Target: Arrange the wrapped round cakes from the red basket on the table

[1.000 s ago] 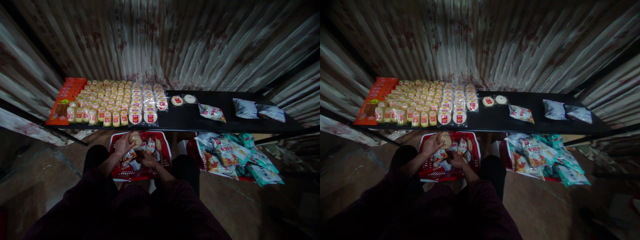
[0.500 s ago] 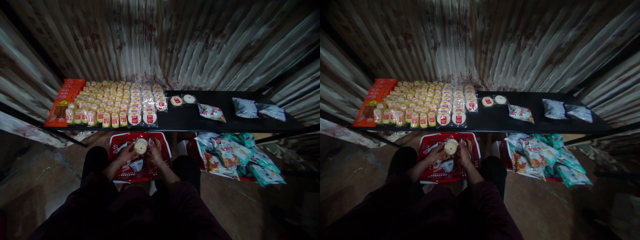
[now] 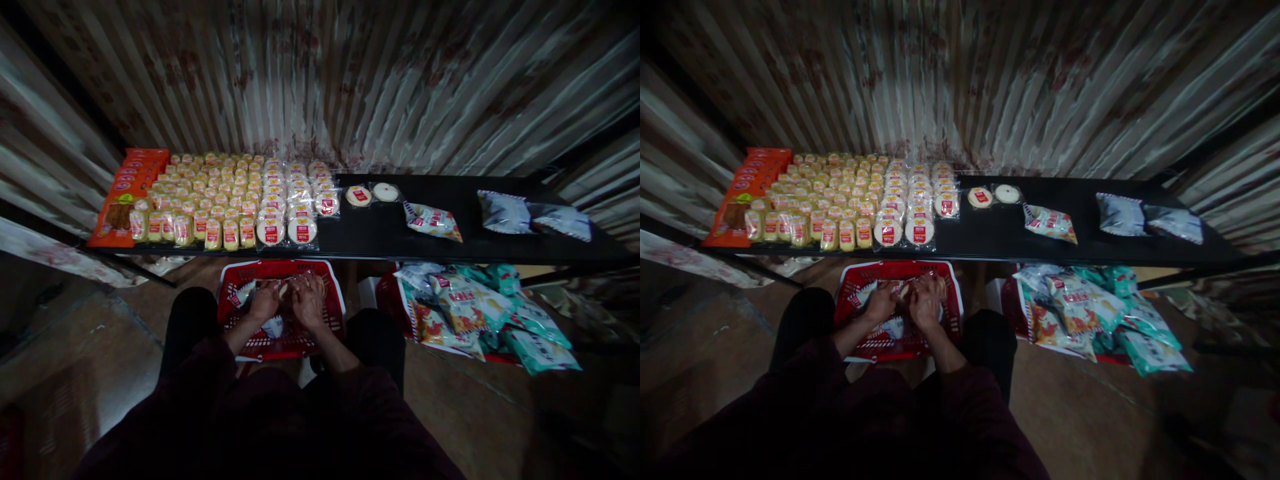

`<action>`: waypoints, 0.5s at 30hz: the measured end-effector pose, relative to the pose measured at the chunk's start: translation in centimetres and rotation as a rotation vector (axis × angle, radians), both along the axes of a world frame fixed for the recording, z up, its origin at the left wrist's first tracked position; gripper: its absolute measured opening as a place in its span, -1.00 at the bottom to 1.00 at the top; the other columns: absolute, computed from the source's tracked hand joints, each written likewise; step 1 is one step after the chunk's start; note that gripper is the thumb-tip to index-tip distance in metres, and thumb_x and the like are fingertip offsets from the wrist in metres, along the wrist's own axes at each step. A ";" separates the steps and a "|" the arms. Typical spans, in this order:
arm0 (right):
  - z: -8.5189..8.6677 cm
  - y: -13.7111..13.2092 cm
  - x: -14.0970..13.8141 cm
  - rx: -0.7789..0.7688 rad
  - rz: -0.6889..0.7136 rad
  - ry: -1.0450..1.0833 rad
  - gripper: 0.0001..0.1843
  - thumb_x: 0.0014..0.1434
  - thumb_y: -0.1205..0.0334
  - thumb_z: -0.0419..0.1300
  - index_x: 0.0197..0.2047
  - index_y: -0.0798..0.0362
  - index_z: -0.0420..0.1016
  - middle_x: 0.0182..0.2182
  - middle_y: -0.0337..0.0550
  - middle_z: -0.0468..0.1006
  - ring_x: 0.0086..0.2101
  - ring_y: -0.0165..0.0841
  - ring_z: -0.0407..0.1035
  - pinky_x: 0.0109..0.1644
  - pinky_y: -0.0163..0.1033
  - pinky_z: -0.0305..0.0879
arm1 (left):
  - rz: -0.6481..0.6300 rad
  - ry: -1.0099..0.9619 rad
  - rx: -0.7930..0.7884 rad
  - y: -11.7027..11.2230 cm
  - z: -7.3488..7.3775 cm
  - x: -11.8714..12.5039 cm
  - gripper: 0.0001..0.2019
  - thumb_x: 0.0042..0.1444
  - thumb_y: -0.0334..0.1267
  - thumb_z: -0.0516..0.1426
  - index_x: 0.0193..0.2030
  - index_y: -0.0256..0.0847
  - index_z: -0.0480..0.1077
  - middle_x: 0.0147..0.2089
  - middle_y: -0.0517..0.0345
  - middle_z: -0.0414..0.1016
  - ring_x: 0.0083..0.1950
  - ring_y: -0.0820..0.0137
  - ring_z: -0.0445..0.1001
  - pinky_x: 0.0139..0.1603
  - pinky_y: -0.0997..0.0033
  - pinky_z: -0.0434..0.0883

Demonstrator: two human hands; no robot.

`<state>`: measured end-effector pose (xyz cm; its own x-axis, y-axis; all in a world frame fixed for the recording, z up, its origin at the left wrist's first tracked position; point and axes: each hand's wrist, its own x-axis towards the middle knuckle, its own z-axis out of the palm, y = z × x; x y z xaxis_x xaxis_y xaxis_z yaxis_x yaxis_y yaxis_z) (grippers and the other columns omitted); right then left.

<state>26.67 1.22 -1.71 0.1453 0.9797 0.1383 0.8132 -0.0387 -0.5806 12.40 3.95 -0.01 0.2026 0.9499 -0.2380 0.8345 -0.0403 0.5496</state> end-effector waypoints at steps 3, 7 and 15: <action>-0.1 0.0 -0.1 -0.045 0.062 0.031 -0.68 0.10 0.37 0.07 -0.11 0.00 0.54 0.00 -0.07 0.42 0.10 -0.21 0.18 0.24 -0.05 0.08 | -0.152 0.240 0.075 0.5 0.7 -3.2 -0.65 0.17 -0.30 0.01 0.07 -0.19 0.40 0.21 -0.06 0.35 0.25 0.16 0.27 0.29 0.11 0.16; -0.5 0.2 0.1 -0.081 0.005 0.135 -0.70 0.08 0.39 0.06 -0.18 0.01 0.55 -0.10 -0.08 0.47 -0.03 -0.24 0.29 0.15 -0.10 0.20 | -0.205 0.409 -0.191 0.3 0.7 -5.8 -0.53 -0.07 -0.28 0.23 0.05 -0.22 0.41 0.12 -0.19 0.42 0.17 0.00 0.35 0.18 -0.01 0.25; -0.6 0.7 0.5 -0.089 -0.040 0.357 -0.74 0.01 0.38 0.12 -0.25 -0.01 0.56 -0.09 -0.10 0.49 0.04 -0.18 0.24 0.23 -0.06 0.13 | -0.206 0.199 -0.192 -2.9 0.3 -6.3 -0.78 -0.30 -0.47 0.27 -0.41 -0.20 0.49 -0.27 -0.08 0.54 -0.02 0.03 0.45 0.05 0.07 0.34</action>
<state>27.15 1.90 -2.29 0.2070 0.9782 -0.0137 0.5570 -0.1294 -0.8204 6.09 1.02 0.26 0.3176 0.8279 -0.4624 0.9110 -0.1311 0.3909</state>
